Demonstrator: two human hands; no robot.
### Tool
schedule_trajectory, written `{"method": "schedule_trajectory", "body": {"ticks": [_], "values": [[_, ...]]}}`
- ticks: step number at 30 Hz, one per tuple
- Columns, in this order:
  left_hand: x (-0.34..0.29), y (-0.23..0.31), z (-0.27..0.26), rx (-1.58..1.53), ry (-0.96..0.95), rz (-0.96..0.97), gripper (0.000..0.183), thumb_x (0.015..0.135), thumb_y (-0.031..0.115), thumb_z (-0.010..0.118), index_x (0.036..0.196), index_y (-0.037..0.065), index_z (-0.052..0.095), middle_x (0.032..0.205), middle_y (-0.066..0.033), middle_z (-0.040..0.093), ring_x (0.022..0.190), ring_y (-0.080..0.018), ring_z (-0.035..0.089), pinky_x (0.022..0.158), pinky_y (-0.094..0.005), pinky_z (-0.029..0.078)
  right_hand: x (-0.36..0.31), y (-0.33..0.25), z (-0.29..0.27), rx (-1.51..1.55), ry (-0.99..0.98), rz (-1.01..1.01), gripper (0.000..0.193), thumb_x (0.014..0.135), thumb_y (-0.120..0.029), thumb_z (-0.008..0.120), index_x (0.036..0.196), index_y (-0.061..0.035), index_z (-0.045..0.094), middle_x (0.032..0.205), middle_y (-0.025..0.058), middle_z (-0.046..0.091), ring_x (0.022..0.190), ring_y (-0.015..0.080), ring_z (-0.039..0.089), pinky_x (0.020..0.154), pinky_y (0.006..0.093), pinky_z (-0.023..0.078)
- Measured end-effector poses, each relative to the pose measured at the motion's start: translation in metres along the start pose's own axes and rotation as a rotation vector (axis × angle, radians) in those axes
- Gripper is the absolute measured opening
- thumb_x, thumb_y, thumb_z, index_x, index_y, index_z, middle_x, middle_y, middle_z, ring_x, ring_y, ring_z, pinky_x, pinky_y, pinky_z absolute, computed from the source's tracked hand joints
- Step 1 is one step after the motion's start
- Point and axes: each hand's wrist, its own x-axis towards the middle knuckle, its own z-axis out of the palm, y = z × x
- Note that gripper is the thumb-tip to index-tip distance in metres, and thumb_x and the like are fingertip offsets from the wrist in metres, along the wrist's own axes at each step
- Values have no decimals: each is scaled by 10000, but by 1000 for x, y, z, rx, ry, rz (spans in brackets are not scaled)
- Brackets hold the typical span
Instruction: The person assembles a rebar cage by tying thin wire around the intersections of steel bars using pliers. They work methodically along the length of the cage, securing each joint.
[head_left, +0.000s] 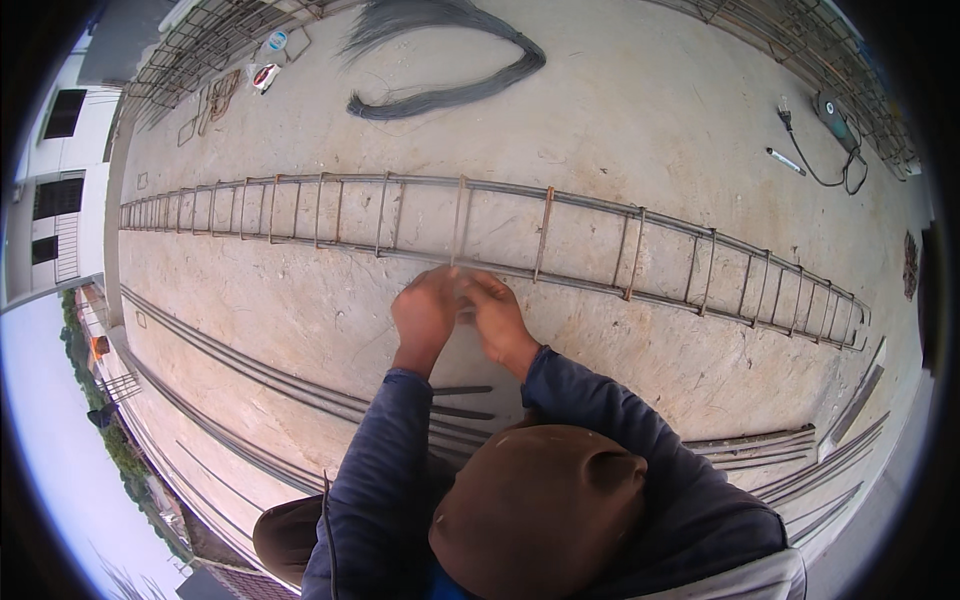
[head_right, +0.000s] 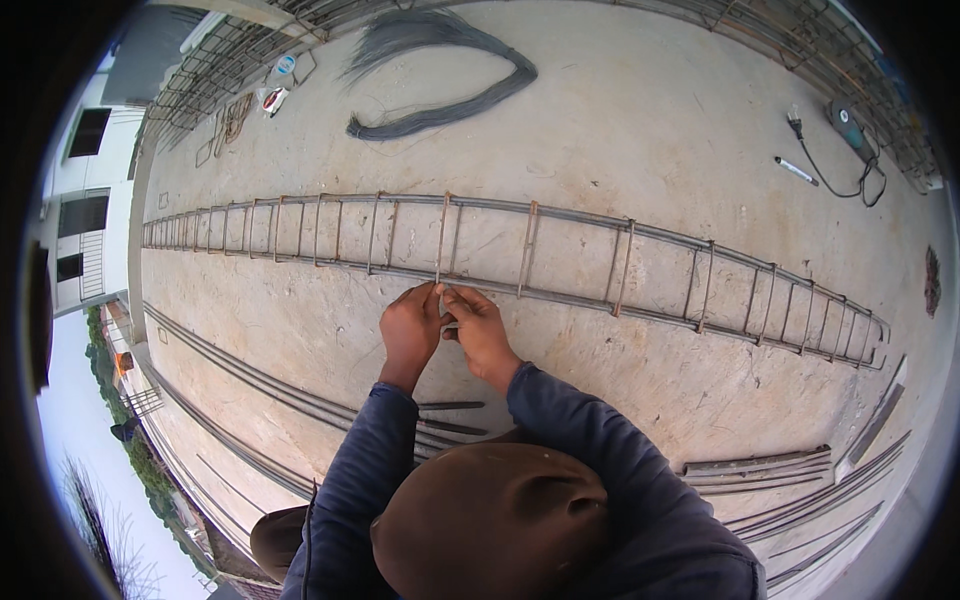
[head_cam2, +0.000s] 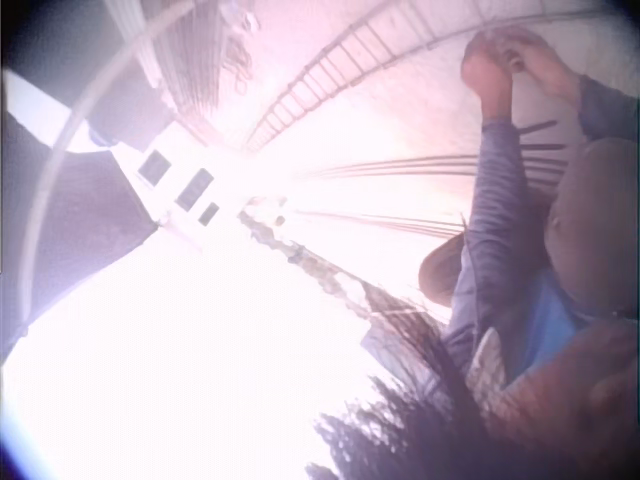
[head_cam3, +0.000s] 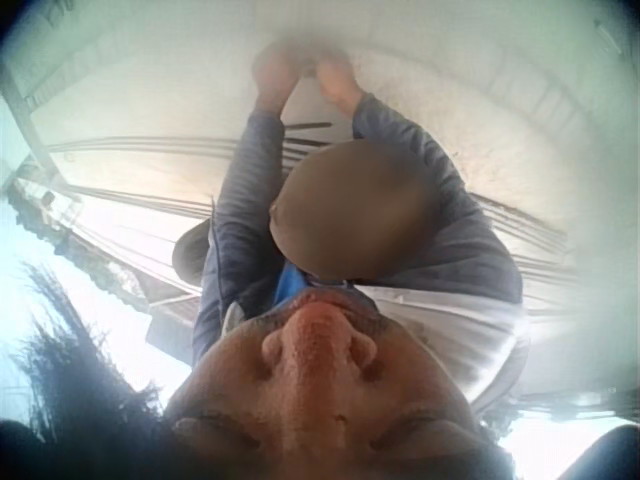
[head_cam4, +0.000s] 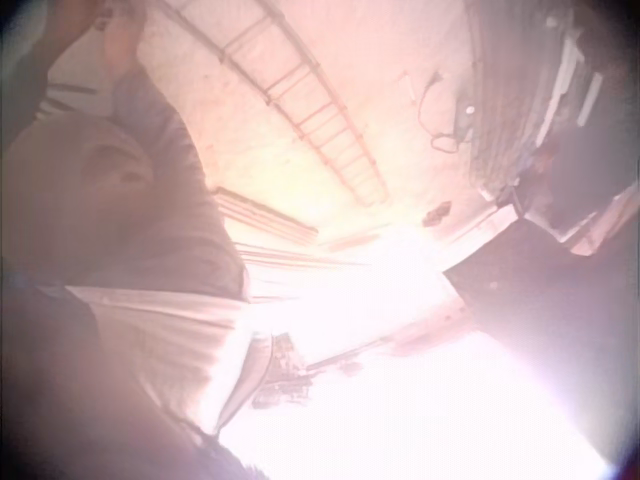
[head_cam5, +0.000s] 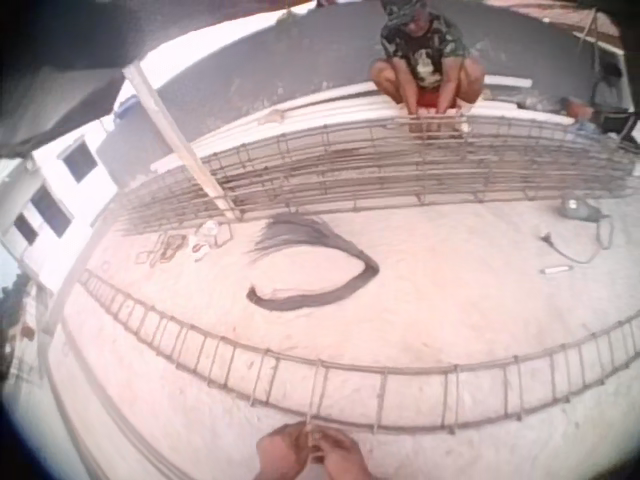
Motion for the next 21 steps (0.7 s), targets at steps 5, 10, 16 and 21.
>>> {"method": "schedule_trajectory", "body": {"ticks": [5, 10, 16, 21], "values": [[1, -3, 1, 5, -36, -18, 244, 1052, 285, 680, 1029, 74, 800, 913, -175, 772, 783, -401, 742, 687, -494, 572, 8, -14, -18, 50, -215, 152, 471, 1073, -114, 648, 1525, -89, 516, 1111, 41, 678, 835, 143, 679, 698, 326, 554], [-4, -12, 3, 63, -55, -84, 208, 1028, 279, 672, 1016, 112, 795, 925, -145, 771, 825, -379, 748, 704, -484, 583, -38, -24, -24, -368, -156, 182, 552, 1072, -108, 631, 1580, -10, 437, 1069, 104, 735, 666, 155, 661, 599, 320, 556], [-7, -7, 2, -34, -36, -45, 179, 991, 225, 702, 1068, 109, 814, 954, -163, 784, 836, -396, 754, 712, -489, 592, -42, -83, 24, -324, -39, 153, 551, 1065, -125, 608, 1584, -26, 448, 962, 127, 753, 565, 136, 611, 511, 294, 497], [-4, -14, 2, -40, -58, -80, 185, 965, 196, 695, 1088, 129, 815, 969, -157, 786, 858, -393, 757, 721, -494, 593, 2, -68, 29, -66, -12, 216, 562, 1063, -110, 585, 1605, -68, 442, 960, 117, 750, 544, 132, 581, 481, 292, 475]]}}
